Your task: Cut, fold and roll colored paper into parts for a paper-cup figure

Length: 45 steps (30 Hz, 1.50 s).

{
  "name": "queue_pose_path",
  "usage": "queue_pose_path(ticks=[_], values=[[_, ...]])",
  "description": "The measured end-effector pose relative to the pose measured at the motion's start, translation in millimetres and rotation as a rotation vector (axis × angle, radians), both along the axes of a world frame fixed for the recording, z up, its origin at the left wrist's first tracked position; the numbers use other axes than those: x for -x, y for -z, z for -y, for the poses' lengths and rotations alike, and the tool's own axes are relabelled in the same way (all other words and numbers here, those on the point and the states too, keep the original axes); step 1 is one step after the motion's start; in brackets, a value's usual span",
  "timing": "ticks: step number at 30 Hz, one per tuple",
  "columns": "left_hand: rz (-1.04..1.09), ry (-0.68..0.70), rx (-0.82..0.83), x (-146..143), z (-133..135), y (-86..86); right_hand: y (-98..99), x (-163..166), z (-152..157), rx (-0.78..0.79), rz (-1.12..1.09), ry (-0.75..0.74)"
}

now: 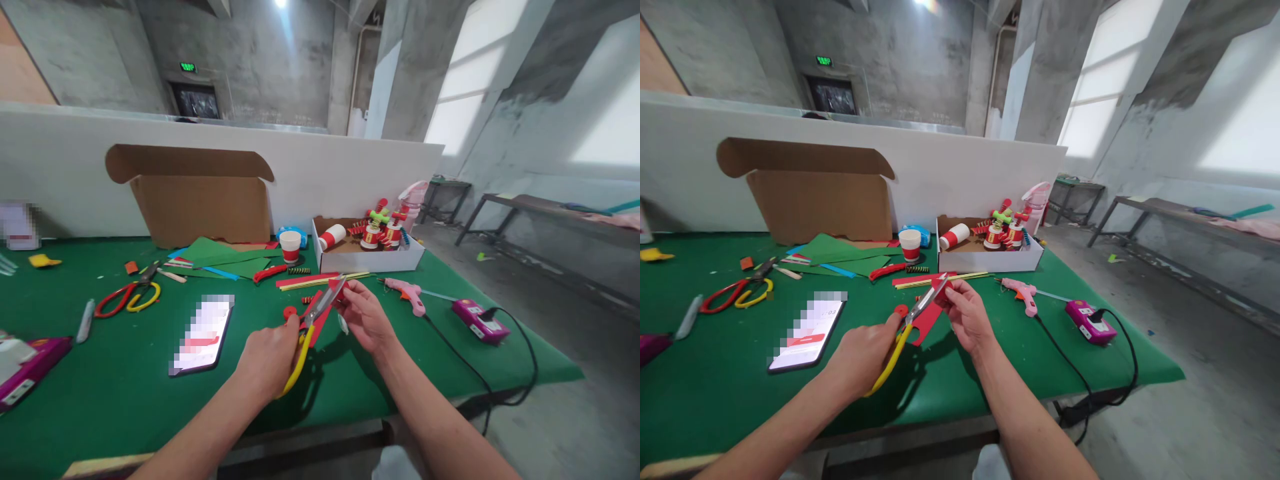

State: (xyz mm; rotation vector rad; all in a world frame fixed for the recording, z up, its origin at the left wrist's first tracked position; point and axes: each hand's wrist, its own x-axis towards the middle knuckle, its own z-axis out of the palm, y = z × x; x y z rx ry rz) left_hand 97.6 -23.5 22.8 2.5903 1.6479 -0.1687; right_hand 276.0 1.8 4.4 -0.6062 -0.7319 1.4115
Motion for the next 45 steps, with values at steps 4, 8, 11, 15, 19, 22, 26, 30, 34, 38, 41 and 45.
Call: queue_pose_path(ticks=[4, 8, 11, 15, 19, 22, 26, 30, 34, 38, 41, 45], values=[[0.003, 0.005, -0.007, 0.3, 0.0, 1.0, -0.4, -0.4, 0.0, -0.002, -0.008, -0.001], [-0.002, 0.005, -0.011, 0.6, -0.5, 2.0, 0.8, -1.1, -0.2, -0.010, -0.003, -0.002], [-0.006, 0.006, -0.012, 0.3, -0.4, 1.5, 2.2, -2.1, -1.1, -0.009, -0.004, 0.002], [-0.014, 0.005, -0.002, -0.5, 0.5, -1.1, 2.3, -2.9, -2.0, -0.013, -0.007, 0.009], [-0.012, 0.009, 0.010, -0.9, 1.3, -2.3, 1.1, -3.2, -1.7, -0.018, 0.006, 0.003], [-0.006, 0.007, 0.007, -1.0, 1.3, -1.2, 0.7, -3.6, -1.6, -0.012, 0.005, 0.008], [-0.009, 0.003, 0.000, -1.5, 1.1, -0.6, 0.7, -4.4, -1.7, -0.002, 0.003, 0.014], [-0.016, 0.003, 0.017, -1.7, 1.6, -2.7, 0.6, -5.0, -1.3, -0.009, 0.008, 0.017], [-0.019, 0.003, 0.021, -1.6, 2.6, -4.3, 0.6, -5.6, -0.9, -0.006, 0.009, 0.022], [-0.019, 0.004, 0.022, -2.1, 2.5, -3.9, 1.6, -6.2, -1.4, 0.001, 0.006, 0.025], [-0.021, 0.008, 0.019, -2.2, 2.3, -3.6, 2.5, -6.5, -1.7, 0.000, 0.001, 0.023], [-0.021, 0.004, 0.015, -2.2, 2.8, -4.8, 2.7, -6.4, -1.4, 0.005, -0.004, 0.024]])
